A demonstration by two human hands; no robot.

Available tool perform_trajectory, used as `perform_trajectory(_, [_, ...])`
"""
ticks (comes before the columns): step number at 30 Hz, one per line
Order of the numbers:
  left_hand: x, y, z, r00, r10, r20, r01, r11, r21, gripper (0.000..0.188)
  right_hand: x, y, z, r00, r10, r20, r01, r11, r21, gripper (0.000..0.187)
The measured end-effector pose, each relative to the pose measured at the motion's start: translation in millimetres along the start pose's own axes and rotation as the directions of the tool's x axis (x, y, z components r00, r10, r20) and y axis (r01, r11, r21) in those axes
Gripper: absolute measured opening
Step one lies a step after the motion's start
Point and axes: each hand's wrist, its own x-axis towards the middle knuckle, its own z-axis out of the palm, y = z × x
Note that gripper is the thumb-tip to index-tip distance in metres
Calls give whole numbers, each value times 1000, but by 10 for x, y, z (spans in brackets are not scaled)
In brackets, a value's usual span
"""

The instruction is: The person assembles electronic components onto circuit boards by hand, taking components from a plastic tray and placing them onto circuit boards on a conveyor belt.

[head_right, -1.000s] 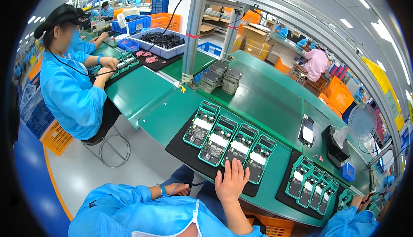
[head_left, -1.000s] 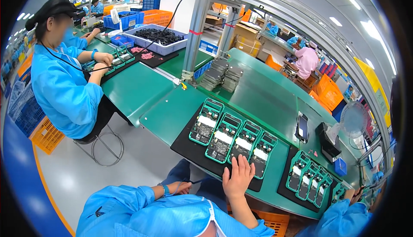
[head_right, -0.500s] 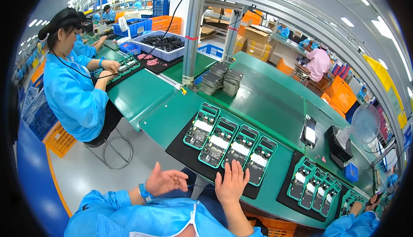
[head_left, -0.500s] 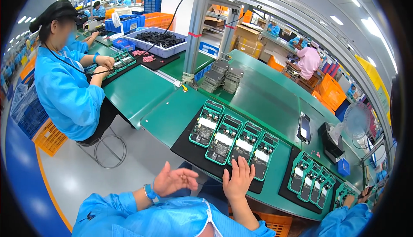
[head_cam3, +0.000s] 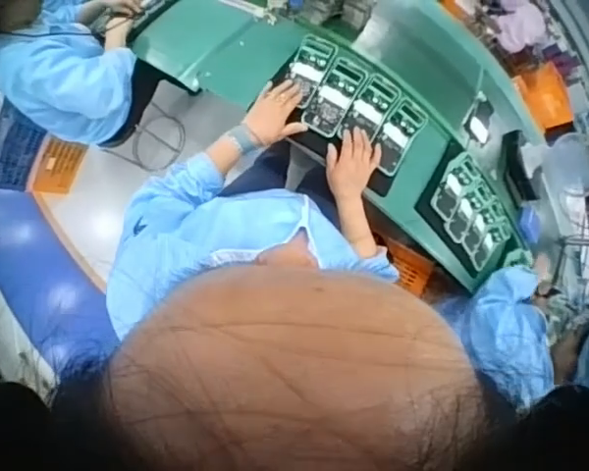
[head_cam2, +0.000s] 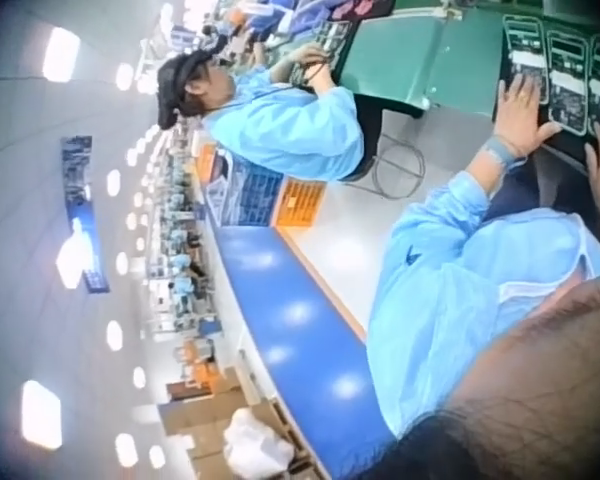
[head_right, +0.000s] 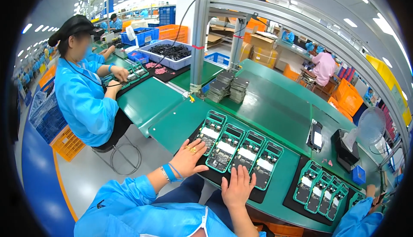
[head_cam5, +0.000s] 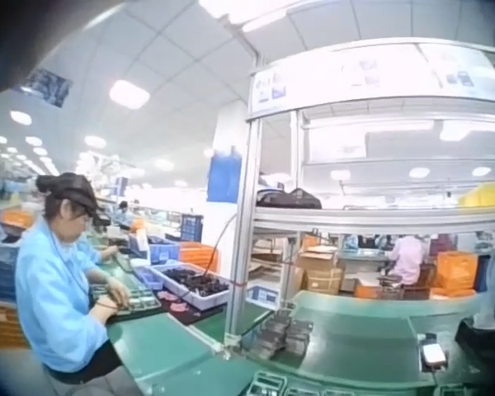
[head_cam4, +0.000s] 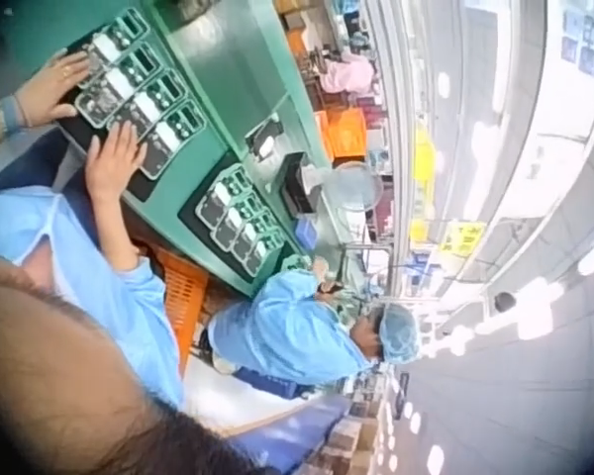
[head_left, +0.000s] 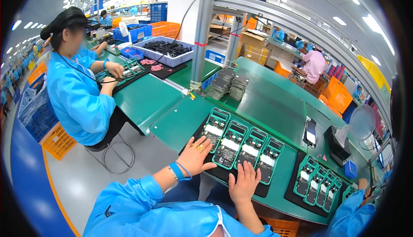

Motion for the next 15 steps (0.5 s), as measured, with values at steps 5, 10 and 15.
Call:
perform_trajectory(5, [-73, 99, -30, 999, 28, 23, -29, 999, 17, 75, -77, 32, -29, 999, 37, 18, -37, 999, -10, 42])
perform_trajectory(10, [-107, 50, 125, 997, 10, -72, -13, 999, -33, 72, -38, 51, 1, 999, 35, 2, -35, 999, 12, 41])
perform_trajectory(15, [-142, -14, 186, 956, 14, -294, -41, 996, -85, 68, -50, 47, 26, 981, 6, -195, 23, 989, 146, 29])
